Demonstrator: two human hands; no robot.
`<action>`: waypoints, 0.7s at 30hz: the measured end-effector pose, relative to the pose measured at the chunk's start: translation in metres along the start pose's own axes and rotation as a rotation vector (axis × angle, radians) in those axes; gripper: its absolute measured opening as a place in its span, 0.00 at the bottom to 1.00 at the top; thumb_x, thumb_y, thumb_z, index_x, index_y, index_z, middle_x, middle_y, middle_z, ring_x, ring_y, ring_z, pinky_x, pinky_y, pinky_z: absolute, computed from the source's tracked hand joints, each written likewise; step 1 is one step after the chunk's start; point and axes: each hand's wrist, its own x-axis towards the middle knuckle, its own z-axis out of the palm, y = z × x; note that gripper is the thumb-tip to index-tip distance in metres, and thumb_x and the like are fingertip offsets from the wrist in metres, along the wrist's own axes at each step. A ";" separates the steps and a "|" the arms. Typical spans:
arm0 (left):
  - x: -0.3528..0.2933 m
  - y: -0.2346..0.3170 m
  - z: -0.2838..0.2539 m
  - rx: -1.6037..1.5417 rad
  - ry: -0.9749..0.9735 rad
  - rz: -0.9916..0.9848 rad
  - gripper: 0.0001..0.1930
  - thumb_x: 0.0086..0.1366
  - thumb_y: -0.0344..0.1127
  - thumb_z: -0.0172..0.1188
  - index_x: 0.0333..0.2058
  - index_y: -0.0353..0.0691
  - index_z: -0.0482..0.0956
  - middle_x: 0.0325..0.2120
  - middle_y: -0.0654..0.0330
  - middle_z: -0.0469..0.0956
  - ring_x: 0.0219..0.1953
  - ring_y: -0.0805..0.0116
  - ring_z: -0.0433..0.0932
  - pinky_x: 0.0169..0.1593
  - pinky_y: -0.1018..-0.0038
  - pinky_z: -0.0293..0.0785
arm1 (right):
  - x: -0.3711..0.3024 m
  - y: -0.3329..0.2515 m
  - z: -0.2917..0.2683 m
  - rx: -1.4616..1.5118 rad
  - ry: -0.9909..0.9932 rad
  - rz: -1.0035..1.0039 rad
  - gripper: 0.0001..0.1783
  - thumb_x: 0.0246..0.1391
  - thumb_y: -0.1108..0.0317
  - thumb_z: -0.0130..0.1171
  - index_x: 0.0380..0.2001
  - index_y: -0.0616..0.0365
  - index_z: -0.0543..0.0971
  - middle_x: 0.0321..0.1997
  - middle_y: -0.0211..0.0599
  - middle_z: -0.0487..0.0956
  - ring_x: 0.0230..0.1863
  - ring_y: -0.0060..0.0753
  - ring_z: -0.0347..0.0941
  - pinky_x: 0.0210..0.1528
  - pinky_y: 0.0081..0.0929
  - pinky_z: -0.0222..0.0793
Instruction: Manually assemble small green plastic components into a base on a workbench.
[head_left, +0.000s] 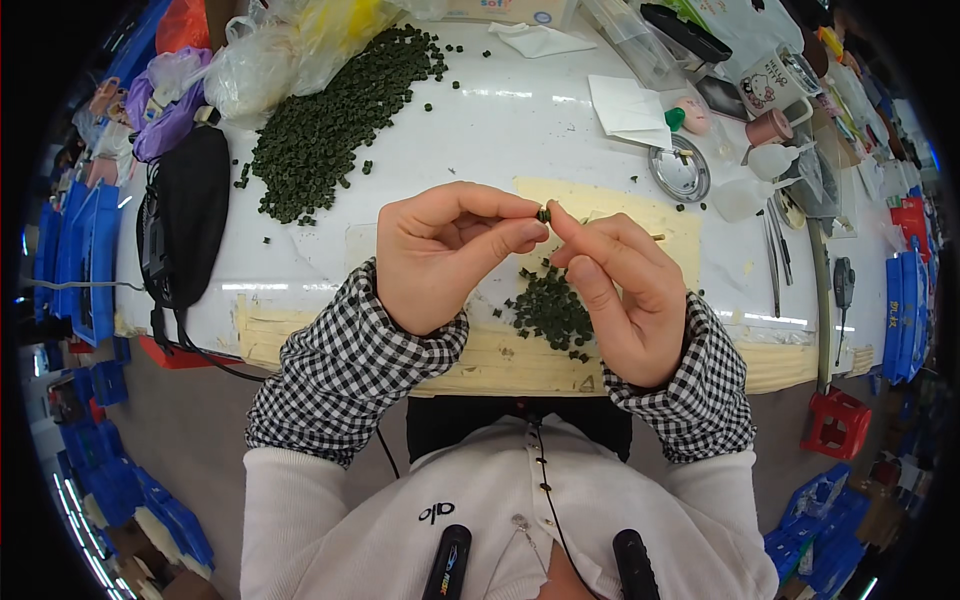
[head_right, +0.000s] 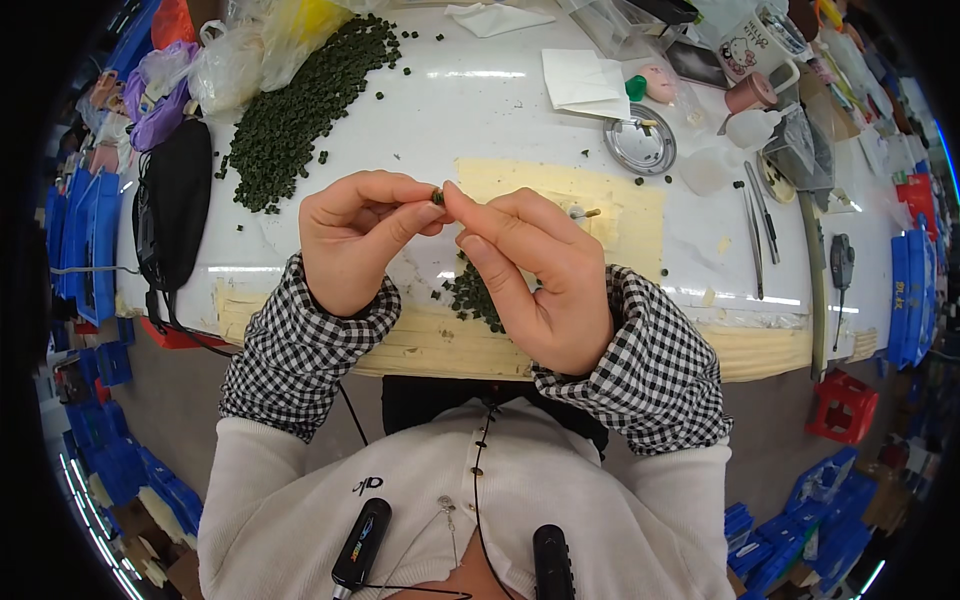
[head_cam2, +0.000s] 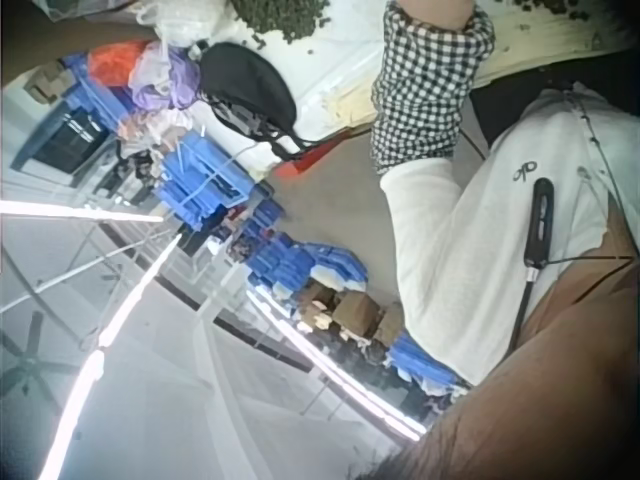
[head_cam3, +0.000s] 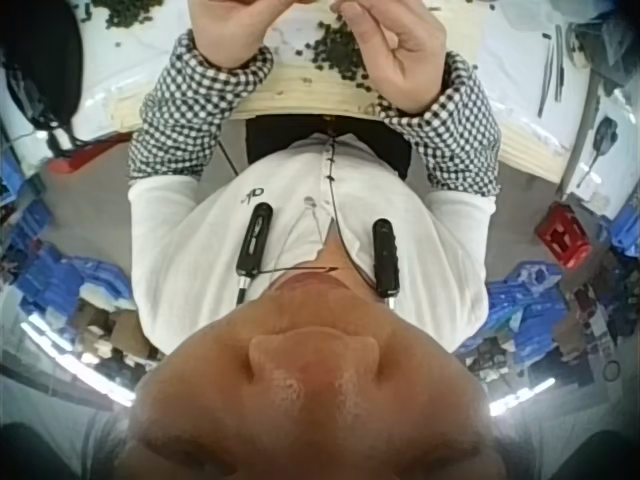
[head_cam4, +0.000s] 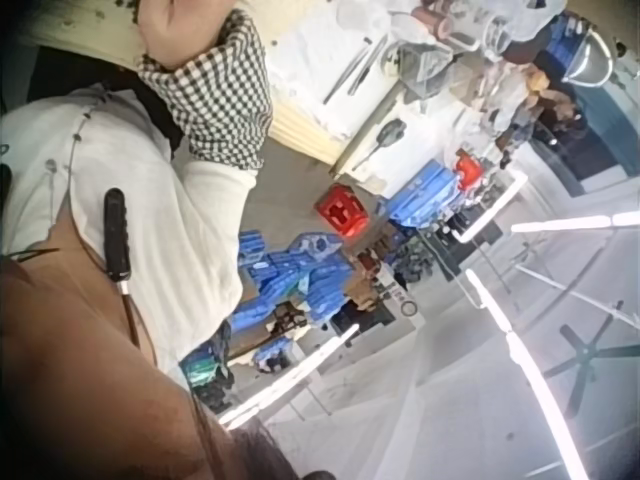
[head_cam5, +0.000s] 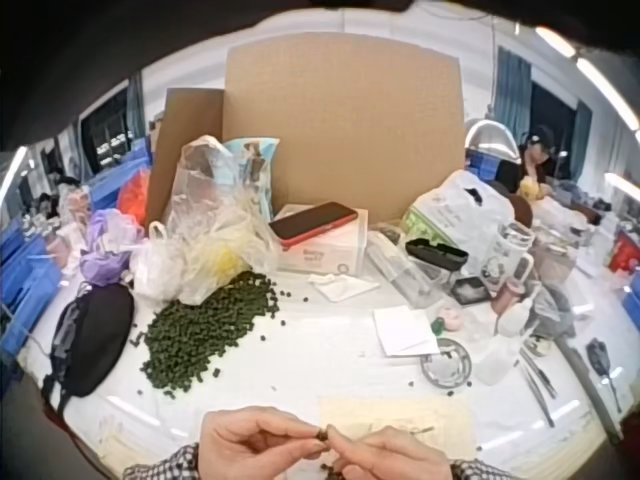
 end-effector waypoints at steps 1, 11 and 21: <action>0.000 0.000 0.000 0.000 0.001 -0.008 0.07 0.59 0.19 0.61 0.38 0.26 0.79 0.34 0.51 0.81 0.38 0.68 0.82 0.45 0.77 0.80 | 0.000 0.000 0.000 0.001 -0.002 -0.003 0.19 0.57 0.80 0.52 0.54 0.66 0.74 0.35 0.40 0.76 0.32 0.28 0.72 0.35 0.19 0.68; -0.001 -0.003 -0.002 -0.027 -0.007 -0.025 0.06 0.59 0.19 0.61 0.37 0.27 0.79 0.33 0.52 0.82 0.36 0.68 0.82 0.43 0.77 0.80 | -0.001 0.001 0.001 -0.019 -0.026 -0.031 0.21 0.55 0.81 0.54 0.53 0.66 0.74 0.35 0.40 0.76 0.32 0.29 0.73 0.36 0.20 0.70; 0.001 -0.002 -0.003 -0.003 -0.042 0.026 0.07 0.61 0.19 0.59 0.38 0.27 0.77 0.34 0.50 0.81 0.37 0.66 0.82 0.43 0.75 0.80 | 0.004 -0.008 -0.008 -0.153 0.065 -0.046 0.20 0.54 0.80 0.56 0.52 0.65 0.75 0.35 0.39 0.76 0.31 0.29 0.72 0.36 0.20 0.69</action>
